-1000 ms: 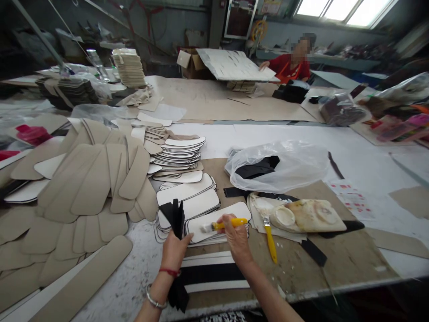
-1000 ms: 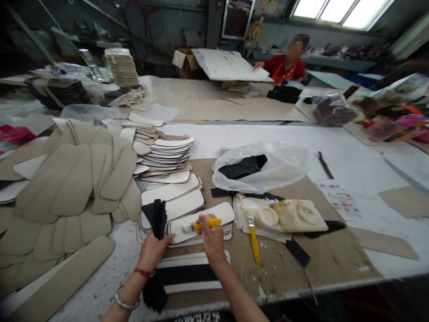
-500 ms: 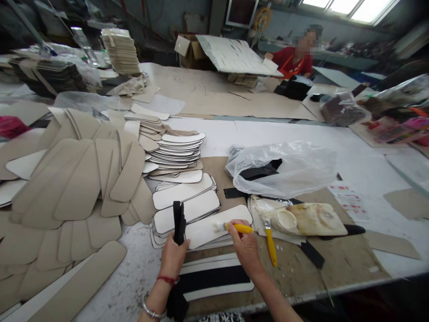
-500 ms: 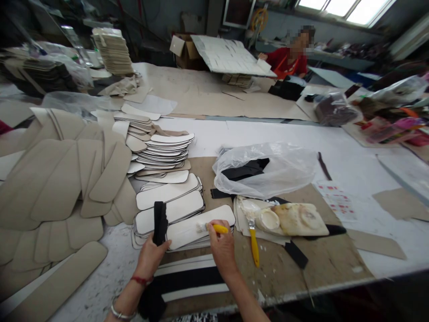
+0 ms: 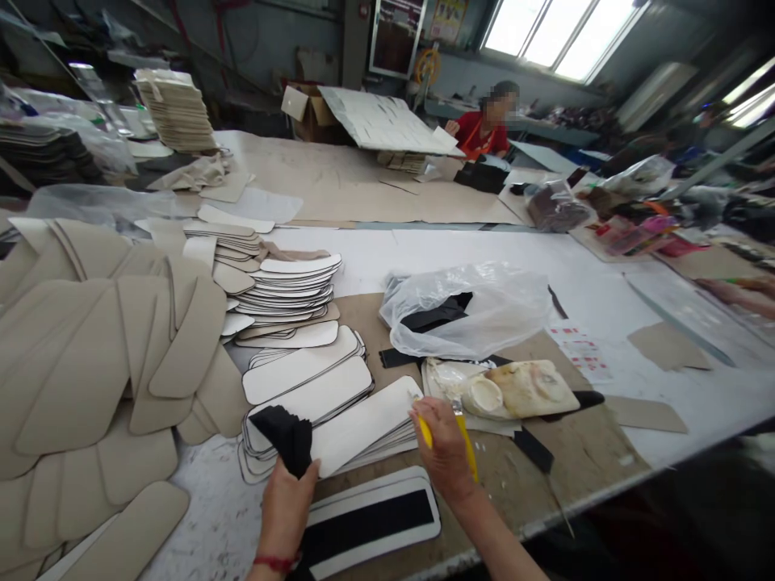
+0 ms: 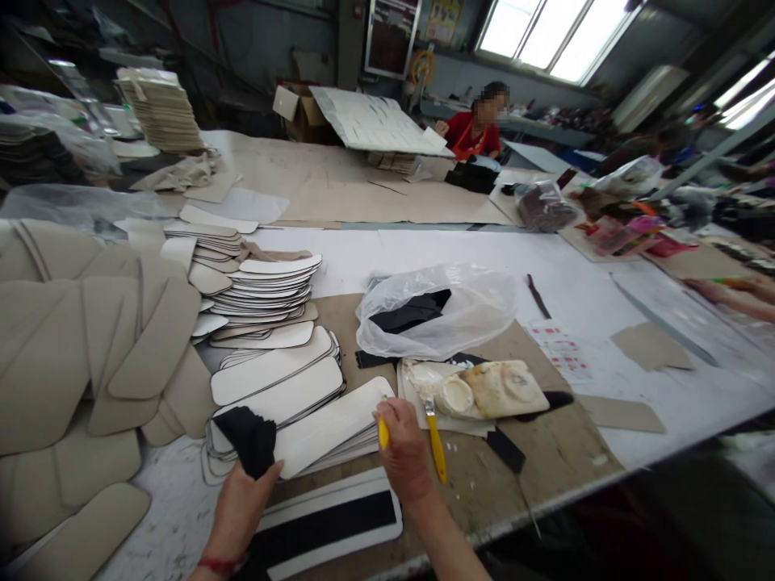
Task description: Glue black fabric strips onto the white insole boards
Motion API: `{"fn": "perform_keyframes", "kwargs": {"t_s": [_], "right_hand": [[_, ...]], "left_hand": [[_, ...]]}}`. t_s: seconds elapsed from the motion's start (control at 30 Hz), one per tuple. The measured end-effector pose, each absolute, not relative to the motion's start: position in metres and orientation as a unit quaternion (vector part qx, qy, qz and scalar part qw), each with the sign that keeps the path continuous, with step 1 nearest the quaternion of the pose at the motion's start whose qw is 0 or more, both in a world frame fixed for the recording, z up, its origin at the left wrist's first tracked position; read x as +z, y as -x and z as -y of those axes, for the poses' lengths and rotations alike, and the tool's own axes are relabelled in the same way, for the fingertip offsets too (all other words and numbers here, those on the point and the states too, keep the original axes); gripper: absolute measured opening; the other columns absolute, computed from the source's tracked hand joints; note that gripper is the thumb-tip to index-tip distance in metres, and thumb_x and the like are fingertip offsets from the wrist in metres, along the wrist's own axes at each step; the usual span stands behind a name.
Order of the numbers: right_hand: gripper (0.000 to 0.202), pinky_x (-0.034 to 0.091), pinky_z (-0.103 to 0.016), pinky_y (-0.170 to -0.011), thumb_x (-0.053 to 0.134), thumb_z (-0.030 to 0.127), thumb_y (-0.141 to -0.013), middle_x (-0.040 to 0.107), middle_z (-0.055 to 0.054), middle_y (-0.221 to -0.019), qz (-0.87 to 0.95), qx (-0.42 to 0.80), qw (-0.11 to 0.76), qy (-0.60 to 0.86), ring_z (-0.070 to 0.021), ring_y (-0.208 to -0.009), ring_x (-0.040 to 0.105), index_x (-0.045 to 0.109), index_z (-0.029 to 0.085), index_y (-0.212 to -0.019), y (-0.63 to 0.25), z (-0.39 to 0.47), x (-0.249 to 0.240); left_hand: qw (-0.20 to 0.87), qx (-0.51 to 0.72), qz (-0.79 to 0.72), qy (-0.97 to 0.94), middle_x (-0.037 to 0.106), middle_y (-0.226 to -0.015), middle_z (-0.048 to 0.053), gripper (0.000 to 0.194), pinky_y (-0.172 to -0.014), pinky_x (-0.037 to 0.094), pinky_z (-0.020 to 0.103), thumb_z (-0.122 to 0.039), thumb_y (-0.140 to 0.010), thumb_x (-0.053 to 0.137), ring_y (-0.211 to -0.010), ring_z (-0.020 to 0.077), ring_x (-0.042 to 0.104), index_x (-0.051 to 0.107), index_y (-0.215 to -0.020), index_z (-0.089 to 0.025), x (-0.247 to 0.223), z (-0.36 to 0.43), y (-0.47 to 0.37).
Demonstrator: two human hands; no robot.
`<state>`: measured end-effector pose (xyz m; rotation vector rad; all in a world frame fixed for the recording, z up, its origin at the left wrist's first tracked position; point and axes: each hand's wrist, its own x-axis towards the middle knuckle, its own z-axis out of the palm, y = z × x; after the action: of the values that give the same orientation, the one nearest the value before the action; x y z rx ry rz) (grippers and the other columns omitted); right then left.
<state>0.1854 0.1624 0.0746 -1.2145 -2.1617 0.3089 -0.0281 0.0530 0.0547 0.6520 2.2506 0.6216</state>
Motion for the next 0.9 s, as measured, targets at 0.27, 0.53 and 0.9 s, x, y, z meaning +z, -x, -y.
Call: {"fn": "perform_keyframes", "kwargs": {"t_s": [0.27,0.53,0.9], "right_hand": [[0.019,0.046,-0.032,-0.077,0.045,0.015,-0.083,0.055,-0.006,-0.09,0.835,0.227,0.29,0.409,-0.0178,-0.088,0.051,0.055,0.021,-0.098,-0.161,-0.135,0.085],[0.017,0.044,-0.033,-0.077,0.046,0.016,-0.082,0.057,-0.006,-0.088,0.808,0.305,0.292,0.411,-0.018,-0.087,0.051,0.059,0.021,-0.092,-0.138,-0.127,0.081],[0.014,0.043,-0.033,-0.08,0.049,0.027,-0.082,0.056,-0.005,-0.083,0.694,0.366,0.375,0.493,-0.0174,-0.084,0.052,0.059,0.018,-0.081,-0.13,-0.143,0.079]], "left_hand": [[0.36,0.241,-0.868,-0.245,0.063,-0.091,0.017,0.046,-0.071,0.042,0.034,-0.038,-0.066,0.05,-0.084,0.0295,0.058,0.052,-0.102,-0.009,0.053,-0.053,0.031],[0.399,0.327,-0.839,-0.174,0.062,-0.061,0.005,0.028,-0.055,0.042,0.028,-0.035,-0.057,0.058,-0.061,0.0209,0.056,0.059,-0.073,-0.012,0.053,-0.055,0.033],[0.437,0.363,-0.815,-0.118,0.054,-0.044,0.0,0.019,-0.048,0.038,0.028,-0.032,-0.053,0.06,-0.047,0.016,0.049,0.058,-0.058,-0.014,0.054,-0.052,0.038]]}}
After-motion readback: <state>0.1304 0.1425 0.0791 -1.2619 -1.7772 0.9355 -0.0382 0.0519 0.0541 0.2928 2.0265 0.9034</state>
